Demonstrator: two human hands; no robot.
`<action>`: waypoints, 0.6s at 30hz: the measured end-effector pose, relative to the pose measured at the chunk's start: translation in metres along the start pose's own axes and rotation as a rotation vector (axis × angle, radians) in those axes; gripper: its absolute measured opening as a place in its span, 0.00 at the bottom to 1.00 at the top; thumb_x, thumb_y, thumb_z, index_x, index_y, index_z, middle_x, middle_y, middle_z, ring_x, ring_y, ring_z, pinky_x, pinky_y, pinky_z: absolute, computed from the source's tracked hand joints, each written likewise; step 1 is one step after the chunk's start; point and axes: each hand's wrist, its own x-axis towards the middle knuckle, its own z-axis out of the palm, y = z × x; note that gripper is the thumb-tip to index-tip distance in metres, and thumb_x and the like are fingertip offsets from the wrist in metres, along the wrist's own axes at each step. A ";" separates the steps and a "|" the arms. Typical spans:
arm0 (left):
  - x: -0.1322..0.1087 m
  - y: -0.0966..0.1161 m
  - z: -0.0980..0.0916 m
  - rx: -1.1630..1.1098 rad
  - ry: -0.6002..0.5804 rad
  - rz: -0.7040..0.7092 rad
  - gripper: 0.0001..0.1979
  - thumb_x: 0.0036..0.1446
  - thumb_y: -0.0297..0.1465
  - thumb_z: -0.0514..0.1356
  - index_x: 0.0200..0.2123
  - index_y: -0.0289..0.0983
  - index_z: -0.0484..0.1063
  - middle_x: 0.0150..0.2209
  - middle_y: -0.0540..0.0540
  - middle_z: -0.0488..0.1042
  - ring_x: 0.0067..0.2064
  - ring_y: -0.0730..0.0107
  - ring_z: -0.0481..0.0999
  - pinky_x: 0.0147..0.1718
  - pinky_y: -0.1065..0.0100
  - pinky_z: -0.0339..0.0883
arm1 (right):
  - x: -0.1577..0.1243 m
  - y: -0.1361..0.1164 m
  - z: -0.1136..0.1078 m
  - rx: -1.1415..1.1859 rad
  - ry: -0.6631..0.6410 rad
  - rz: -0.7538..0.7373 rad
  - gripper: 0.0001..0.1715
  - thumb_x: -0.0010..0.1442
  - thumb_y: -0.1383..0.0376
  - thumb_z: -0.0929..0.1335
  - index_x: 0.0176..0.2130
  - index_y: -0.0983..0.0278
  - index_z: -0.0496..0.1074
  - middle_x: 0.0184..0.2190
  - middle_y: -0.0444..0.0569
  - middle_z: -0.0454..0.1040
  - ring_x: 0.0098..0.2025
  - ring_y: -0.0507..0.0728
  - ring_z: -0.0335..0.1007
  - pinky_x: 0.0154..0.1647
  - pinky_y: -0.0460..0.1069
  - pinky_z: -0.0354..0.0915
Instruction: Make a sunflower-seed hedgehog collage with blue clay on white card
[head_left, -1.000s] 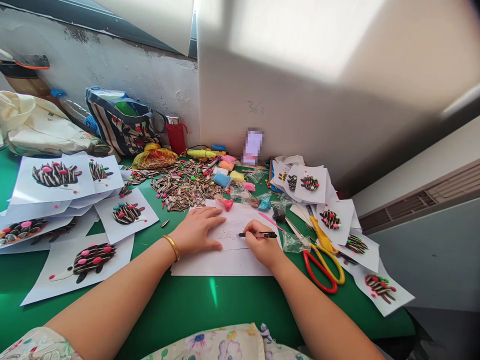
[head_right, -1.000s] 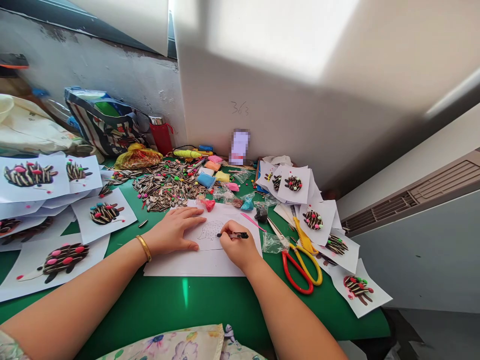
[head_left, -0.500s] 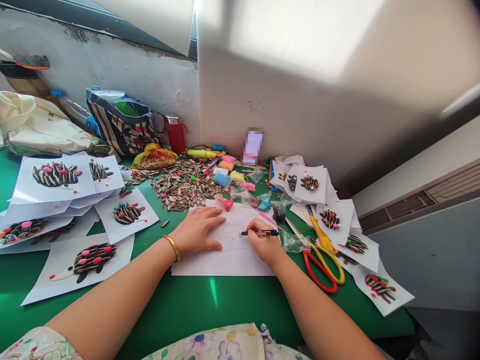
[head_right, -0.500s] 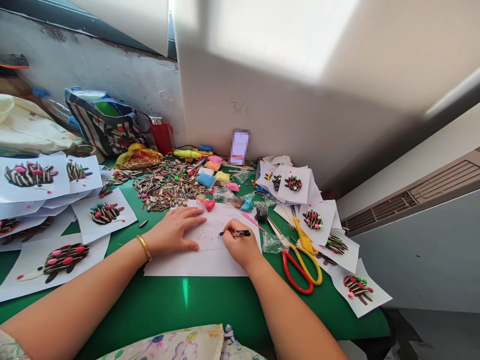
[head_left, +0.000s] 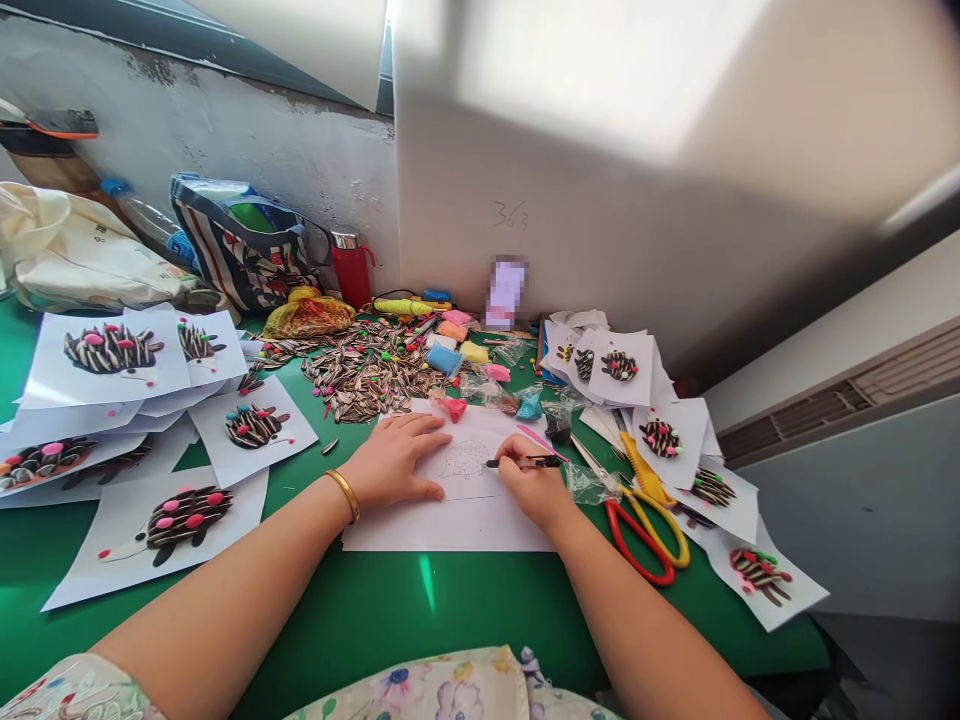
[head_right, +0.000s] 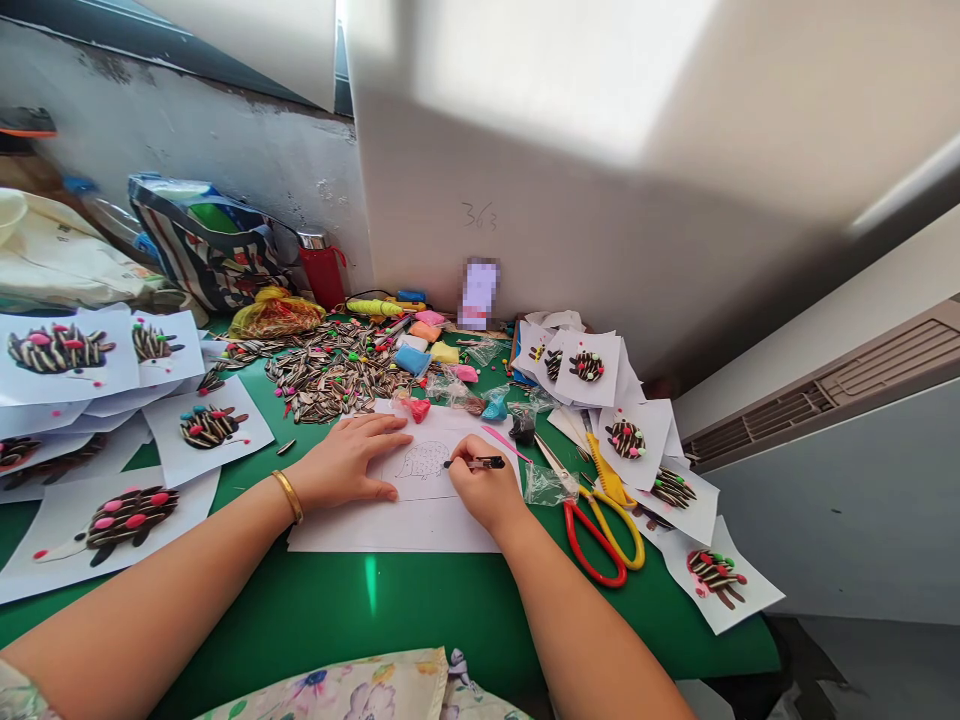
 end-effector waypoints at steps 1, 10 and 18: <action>0.000 0.000 0.000 0.000 0.000 0.000 0.40 0.45 0.55 0.65 0.61 0.51 0.64 0.66 0.47 0.59 0.66 0.47 0.57 0.62 0.49 0.48 | 0.000 0.000 0.000 0.000 0.001 0.007 0.07 0.52 0.67 0.62 0.27 0.60 0.69 0.23 0.41 0.68 0.27 0.54 0.63 0.27 0.47 0.56; -0.001 -0.001 0.001 0.005 0.000 0.005 0.40 0.45 0.55 0.65 0.61 0.50 0.64 0.67 0.46 0.59 0.66 0.49 0.57 0.62 0.48 0.48 | 0.001 0.001 -0.005 0.023 0.070 0.006 0.06 0.51 0.67 0.62 0.26 0.60 0.67 0.23 0.41 0.67 0.28 0.54 0.62 0.29 0.48 0.56; 0.000 -0.001 0.001 -0.004 0.000 0.004 0.40 0.45 0.56 0.65 0.61 0.51 0.64 0.67 0.46 0.59 0.66 0.48 0.57 0.62 0.49 0.48 | 0.001 0.002 -0.003 -0.001 0.027 0.024 0.07 0.51 0.66 0.62 0.26 0.60 0.68 0.23 0.42 0.68 0.28 0.55 0.63 0.29 0.48 0.56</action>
